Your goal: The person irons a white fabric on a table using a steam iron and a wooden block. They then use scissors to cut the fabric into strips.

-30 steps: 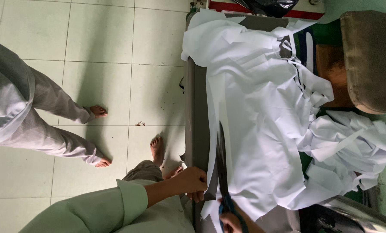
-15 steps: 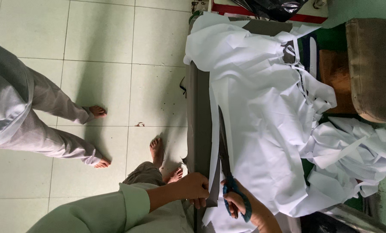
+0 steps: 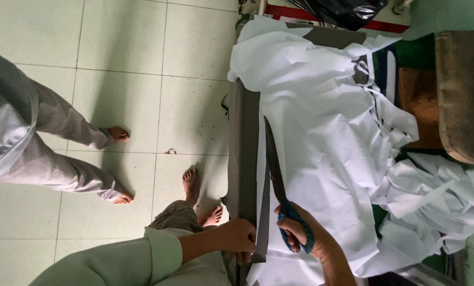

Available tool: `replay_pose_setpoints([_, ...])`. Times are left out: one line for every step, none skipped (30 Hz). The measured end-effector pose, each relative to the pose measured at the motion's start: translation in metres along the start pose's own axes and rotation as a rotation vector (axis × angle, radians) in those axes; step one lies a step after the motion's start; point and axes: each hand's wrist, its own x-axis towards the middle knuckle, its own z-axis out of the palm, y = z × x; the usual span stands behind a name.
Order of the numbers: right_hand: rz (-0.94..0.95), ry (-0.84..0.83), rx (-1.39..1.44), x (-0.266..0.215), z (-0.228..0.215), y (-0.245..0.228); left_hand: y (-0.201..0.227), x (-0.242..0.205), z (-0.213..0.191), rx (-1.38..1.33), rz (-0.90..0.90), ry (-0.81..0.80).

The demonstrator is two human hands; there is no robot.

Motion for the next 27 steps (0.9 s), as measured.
replay_pose_setpoints([-0.006,0.010,-0.029,-0.002,-0.002,-0.003,-0.004,0.005,0.002,0.013,0.001,0.000])
replay_pose_setpoints([-0.015,0.020,-0.057,-0.003,-0.004,-0.007,-0.008,0.010,0.002,0.029,0.003,0.002])
replay_pose_setpoints([-0.016,0.015,-0.061,0.006,-0.010,-0.005,-0.007,0.010,0.001,0.026,0.002,0.007])
replay_pose_setpoints([-0.032,-0.050,-0.073,0.014,-0.017,-0.002,-0.006,0.011,0.001,0.061,-0.003,0.002])
replay_pose_setpoints([-0.048,-0.116,-0.085,0.023,-0.024,0.002,-0.006,0.012,0.002,0.095,-0.009,-0.004])
replay_pose_setpoints([-0.049,-0.115,-0.083,0.025,-0.021,-0.004,-0.007,0.011,0.002,0.096,-0.010,-0.005])
replay_pose_setpoints([-0.067,-0.100,-0.104,0.028,-0.019,-0.009,-0.007,0.011,0.001,0.076,-0.015,-0.009])
replay_pose_setpoints([-0.083,-0.084,-0.128,0.031,-0.017,-0.016,-0.008,0.011,0.001,0.053,-0.019,-0.013])
replay_pose_setpoints([-0.082,-0.084,-0.129,0.026,-0.014,-0.024,-0.010,0.014,0.001,0.052,-0.019,-0.013])
replay_pose_setpoints([-0.064,-0.023,-0.116,0.022,-0.010,-0.033,-0.012,0.017,0.001,0.041,-0.014,-0.021])
replay_pose_setpoints([-0.046,0.037,-0.104,0.018,-0.006,-0.042,-0.015,0.020,0.000,0.031,-0.009,-0.029])
replay_pose_setpoints([-0.042,0.034,-0.108,0.022,-0.013,-0.040,-0.011,0.016,0.000,0.025,-0.010,-0.026])
replay_pose_setpoints([-0.053,0.007,-0.142,0.026,-0.019,-0.038,-0.007,0.012,0.000,0.045,0.012,-0.023])
replay_pose_setpoints([-0.065,-0.021,-0.171,0.030,-0.024,-0.035,-0.004,0.007,-0.001,0.068,0.030,-0.019])
replay_pose_setpoints([-0.063,-0.024,-0.172,0.033,-0.025,-0.038,-0.007,0.009,0.000,0.065,0.028,-0.017])
replay_pose_setpoints([-0.069,-0.058,-0.178,0.036,-0.027,-0.040,-0.010,0.011,0.000,0.051,0.029,-0.014])
replay_pose_setpoints([-0.075,-0.091,-0.185,0.038,-0.029,-0.041,-0.013,0.013,0.001,0.037,0.030,-0.011])
replay_pose_setpoints([-0.075,-0.094,-0.185,0.038,-0.024,-0.046,-0.008,0.010,-0.001,0.037,0.028,-0.009])
replay_pose_setpoints([-0.096,-0.007,-0.175,0.039,-0.018,-0.050,-0.004,0.006,-0.002,0.030,0.010,-0.019])
replay_pose_setpoints([-0.117,0.079,-0.162,0.039,-0.013,-0.054,0.000,0.002,-0.003,0.024,-0.010,-0.029])
replay_pose_setpoints([-0.119,0.075,-0.161,0.033,-0.005,-0.058,-0.010,0.012,-0.010,0.025,-0.013,-0.026])
replay_pose_setpoints([-0.105,0.132,-0.240,0.026,0.003,-0.060,-0.021,0.022,-0.014,0.183,0.104,-0.070])
replay_pose_setpoints([-0.092,0.188,-0.319,0.020,0.010,-0.062,-0.033,0.032,-0.019,0.341,0.221,-0.115])
replay_pose_setpoints([-0.078,0.185,-0.304,0.010,0.012,-0.044,-0.021,0.007,-0.034,0.337,0.208,-0.130])
replay_pose_setpoints([-0.068,0.186,-0.300,0.000,0.014,-0.027,-0.008,-0.015,-0.050,0.438,0.081,-0.062])
replay_pose_setpoints([-0.057,0.201,-0.286,-0.013,0.013,-0.007,0.008,-0.032,-0.065,0.551,-0.039,-0.006])
replay_pose_setpoints([-0.042,0.212,-0.260,-0.022,0.008,0.032,-0.016,-0.026,-0.092,0.561,-0.046,-0.036])
